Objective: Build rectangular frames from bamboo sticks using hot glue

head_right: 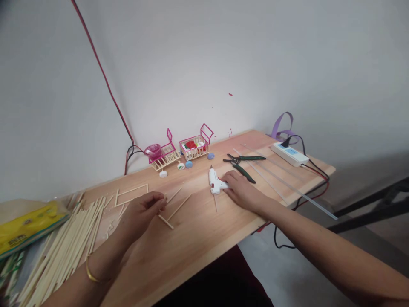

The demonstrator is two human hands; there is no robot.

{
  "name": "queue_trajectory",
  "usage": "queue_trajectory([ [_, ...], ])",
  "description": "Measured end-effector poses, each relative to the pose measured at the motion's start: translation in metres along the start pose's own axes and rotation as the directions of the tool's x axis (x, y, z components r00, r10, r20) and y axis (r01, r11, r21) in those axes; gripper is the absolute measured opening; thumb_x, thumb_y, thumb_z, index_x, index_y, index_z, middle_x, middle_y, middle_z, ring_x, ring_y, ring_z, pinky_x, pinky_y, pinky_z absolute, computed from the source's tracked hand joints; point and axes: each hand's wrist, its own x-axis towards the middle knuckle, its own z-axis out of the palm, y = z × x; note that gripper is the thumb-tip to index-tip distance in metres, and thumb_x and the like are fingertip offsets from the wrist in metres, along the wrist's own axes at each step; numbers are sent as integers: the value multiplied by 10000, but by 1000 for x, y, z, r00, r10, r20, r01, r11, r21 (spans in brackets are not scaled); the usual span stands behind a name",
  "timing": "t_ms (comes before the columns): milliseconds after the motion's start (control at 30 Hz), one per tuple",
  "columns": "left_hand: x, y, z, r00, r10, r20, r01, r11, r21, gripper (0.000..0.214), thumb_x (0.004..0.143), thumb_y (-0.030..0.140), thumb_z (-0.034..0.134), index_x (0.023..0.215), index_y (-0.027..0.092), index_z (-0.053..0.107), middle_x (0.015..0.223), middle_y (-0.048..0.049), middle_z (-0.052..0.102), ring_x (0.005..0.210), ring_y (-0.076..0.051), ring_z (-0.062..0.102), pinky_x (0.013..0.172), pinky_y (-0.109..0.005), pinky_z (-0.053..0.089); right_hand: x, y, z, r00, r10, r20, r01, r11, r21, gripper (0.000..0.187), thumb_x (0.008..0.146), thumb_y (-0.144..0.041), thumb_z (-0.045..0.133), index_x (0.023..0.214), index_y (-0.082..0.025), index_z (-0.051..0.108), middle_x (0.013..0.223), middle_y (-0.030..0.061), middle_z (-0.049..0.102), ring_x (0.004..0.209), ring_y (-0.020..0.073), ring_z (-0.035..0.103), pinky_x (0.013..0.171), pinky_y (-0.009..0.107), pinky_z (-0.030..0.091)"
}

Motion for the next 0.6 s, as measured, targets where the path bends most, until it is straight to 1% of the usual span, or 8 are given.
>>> queue_trajectory([
  [67, 0, 1, 1, 1000, -6, 6, 6, 1000, -10, 184, 811, 319, 531, 762, 158, 606, 668, -1, 575, 646, -124, 527, 610, -230, 406, 5, 7, -10, 998, 65, -2, -65, 998, 4, 269, 874, -370, 425, 1023, -187, 555, 1037, 111, 583, 956, 230, 538, 810, 362, 426],
  [100, -1, 1, 1, 1000, -5, 7, 5, 1000, -12, 182, 809, 318, 533, 760, 159, 606, 666, 0, 577, 643, -124, 529, 609, -229, 406, 8, 13, -16, 989, 146, -34, -147, 989, -19, 286, 865, -398, 429, 999, -184, 564, 1003, 108, 599, 911, 228, 552, 768, 347, 431],
  [167, 0, 1, 2, 1000, 1, 5, -1, 1000, -12, 182, 807, 319, 535, 754, 161, 607, 661, 3, 578, 642, -124, 532, 611, -229, 408, 15, 27, -27, 927, 362, -100, -373, 916, -150, 333, 847, -455, 426, 936, -176, 584, 936, 115, 625, 837, 240, 571, 696, 339, 421],
  [233, 0, 1, 2, 1000, 6, 4, -6, 1000, -8, 182, 806, 317, 537, 748, 161, 610, 660, 5, 581, 643, -122, 535, 613, -227, 409, 22, 40, -33, 845, 534, -27, -517, 803, -296, 401, 799, -537, 460, 859, -166, 601, 879, 135, 641, 783, 265, 588, 636, 340, 406],
  [300, 0, 1, 2, 1000, 11, 3, -11, 1000, 0, 179, 809, 311, 537, 746, 161, 612, 660, 7, 584, 638, -118, 534, 610, -224, 406, 28, 49, -32, 809, 587, 28, -544, 765, -345, 405, 776, -545, 485, 779, -158, 607, 813, 145, 650, 718, 270, 600, 606, 340, 394],
  [367, 0, 1, 2, 1000, 18, 1, -18, 1000, 9, 178, 813, 306, 534, 750, 159, 611, 654, 9, 581, 631, -116, 530, 606, -222, 401, 32, 52, -29, 793, 608, 22, -562, 746, -356, 378, 795, -495, 477, 791, -140, 607, 798, 164, 655, 691, 271, 612, 607, 344, 393],
  [500, -1, 0, 1, 999, 37, -10, -37, 999, 22, 190, 825, 302, 524, 732, 153, 597, 645, 12, 564, 632, -113, 517, 611, -223, 390, 31, 47, -35, 738, 663, -123, -651, 654, -384, 417, 873, -437, 365, 1001, -83, 545, 860, 233, 644, 761, 303, 624, 639, 364, 397],
  [600, 0, -2, 1, 998, 46, -33, -46, 999, 5, 197, 833, 307, 522, 738, 153, 598, 670, 8, 575, 642, -113, 518, 618, -225, 391, 22, 32, -58, 743, 631, -222, -664, 652, -367, 450, 900, -491, 269, 1011, -124, 505, 858, 211, 635, 750, 292, 606, 606, 355, 388],
])
